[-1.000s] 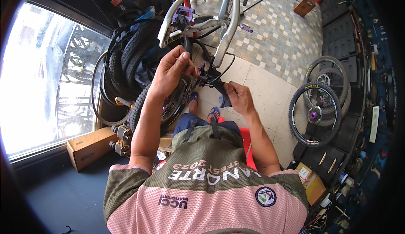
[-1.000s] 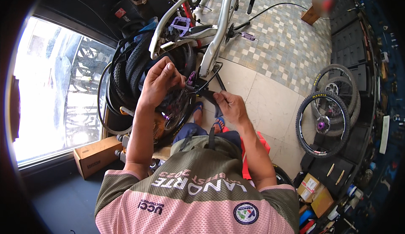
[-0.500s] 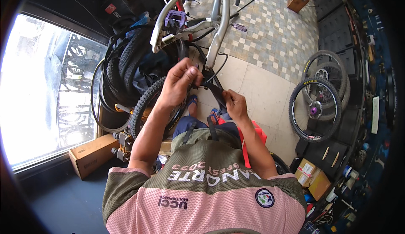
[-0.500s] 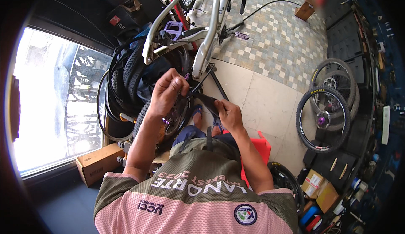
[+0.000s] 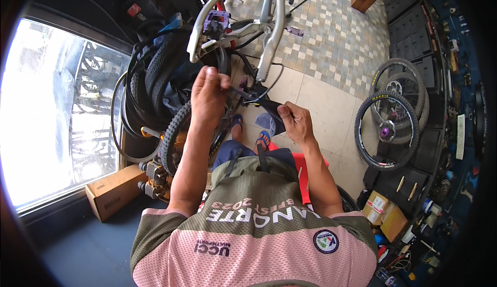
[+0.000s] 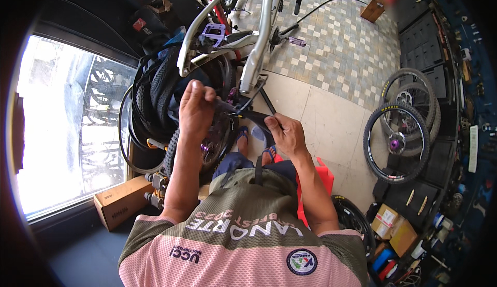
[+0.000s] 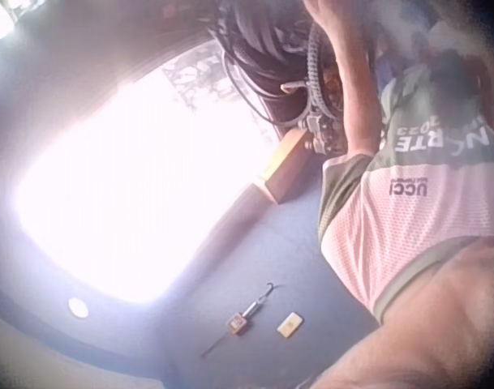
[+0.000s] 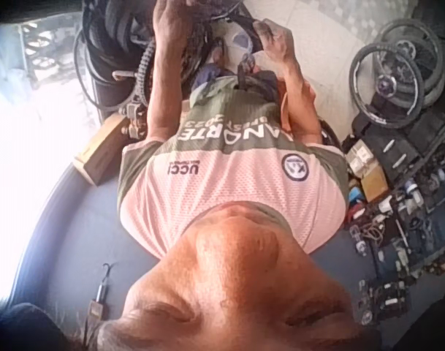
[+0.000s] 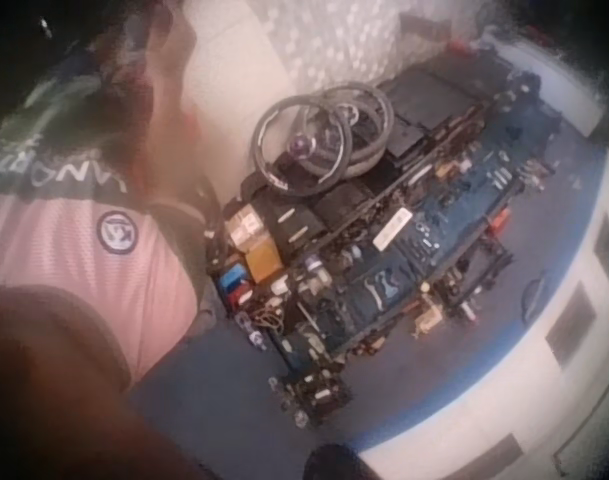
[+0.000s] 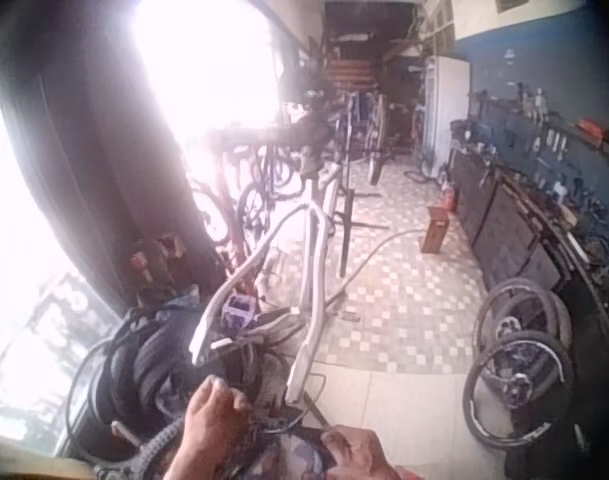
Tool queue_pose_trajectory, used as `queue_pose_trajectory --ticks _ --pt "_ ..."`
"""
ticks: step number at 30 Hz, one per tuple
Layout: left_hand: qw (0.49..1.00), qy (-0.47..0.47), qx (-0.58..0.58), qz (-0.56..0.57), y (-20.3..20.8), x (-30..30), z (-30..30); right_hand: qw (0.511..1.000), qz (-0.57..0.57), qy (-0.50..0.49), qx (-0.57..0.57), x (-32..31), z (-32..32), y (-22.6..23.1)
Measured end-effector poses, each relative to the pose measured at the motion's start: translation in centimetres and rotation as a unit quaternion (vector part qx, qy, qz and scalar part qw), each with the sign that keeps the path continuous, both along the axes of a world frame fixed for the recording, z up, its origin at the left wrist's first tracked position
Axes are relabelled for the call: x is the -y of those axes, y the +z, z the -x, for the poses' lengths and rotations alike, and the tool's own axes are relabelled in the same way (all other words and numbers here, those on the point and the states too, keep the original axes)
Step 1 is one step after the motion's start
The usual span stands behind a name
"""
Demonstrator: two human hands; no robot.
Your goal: The person adjusts and cleans the rear derailleur of a bicycle mounted on a repair stand. They use a screwdriver to tighten bolts, wipe the derailleur with a cloth, and manipulate the cable and housing. The person also briefly handles a bicycle wheel on the floor.
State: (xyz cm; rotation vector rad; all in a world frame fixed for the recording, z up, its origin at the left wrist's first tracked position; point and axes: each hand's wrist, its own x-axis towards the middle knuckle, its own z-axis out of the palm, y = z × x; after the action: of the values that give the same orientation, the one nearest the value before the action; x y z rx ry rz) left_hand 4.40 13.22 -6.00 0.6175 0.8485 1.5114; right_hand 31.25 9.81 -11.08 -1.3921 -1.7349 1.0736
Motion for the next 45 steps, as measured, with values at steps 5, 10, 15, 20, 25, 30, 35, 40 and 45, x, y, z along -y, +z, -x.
queue_pose_trajectory --ticks 5,10,15,20,25,30,35,40,45 --pt "0.976 -0.067 -0.208 -0.003 0.6 0.8 -1.5 0.987 0.048 -0.149 -0.04 4.0 -2.8 -6.5" --pt "0.996 0.012 -0.085 0.034 -1.1 -0.2 1.2 0.967 0.166 -0.144 0.127 8.1 -9.7 -11.7" --pt "0.988 -0.03 -0.079 0.132 -8.0 0.3 4.3 0.965 0.113 -0.102 0.213 9.5 -9.1 -14.4" --pt "0.898 -0.195 -0.366 0.15 -17.9 3.6 6.3 0.972 0.15 -0.056 0.169 8.7 -1.8 -11.4" --pt "0.822 -0.409 -0.356 0.175 -21.2 5.3 4.9 0.973 0.192 -0.066 -0.113 7.3 6.9 -7.8" --pt "0.876 -0.418 -0.12 0.212 -20.2 3.2 6.0 0.968 0.247 -0.031 -0.035 6.7 10.7 -4.0" --pt "0.893 -0.419 -0.096 0.129 -19.6 2.0 7.4 0.944 0.325 -0.05 0.005 7.7 11.4 -4.9" --pt "0.863 -0.461 0.069 0.195 -17.1 1.3 9.4 0.937 0.339 -0.088 0.002 7.9 12.4 -6.2" --pt "0.851 -0.431 0.231 0.193 -14.5 1.5 9.8 0.945 0.294 -0.114 -0.084 6.4 14.1 -2.6"
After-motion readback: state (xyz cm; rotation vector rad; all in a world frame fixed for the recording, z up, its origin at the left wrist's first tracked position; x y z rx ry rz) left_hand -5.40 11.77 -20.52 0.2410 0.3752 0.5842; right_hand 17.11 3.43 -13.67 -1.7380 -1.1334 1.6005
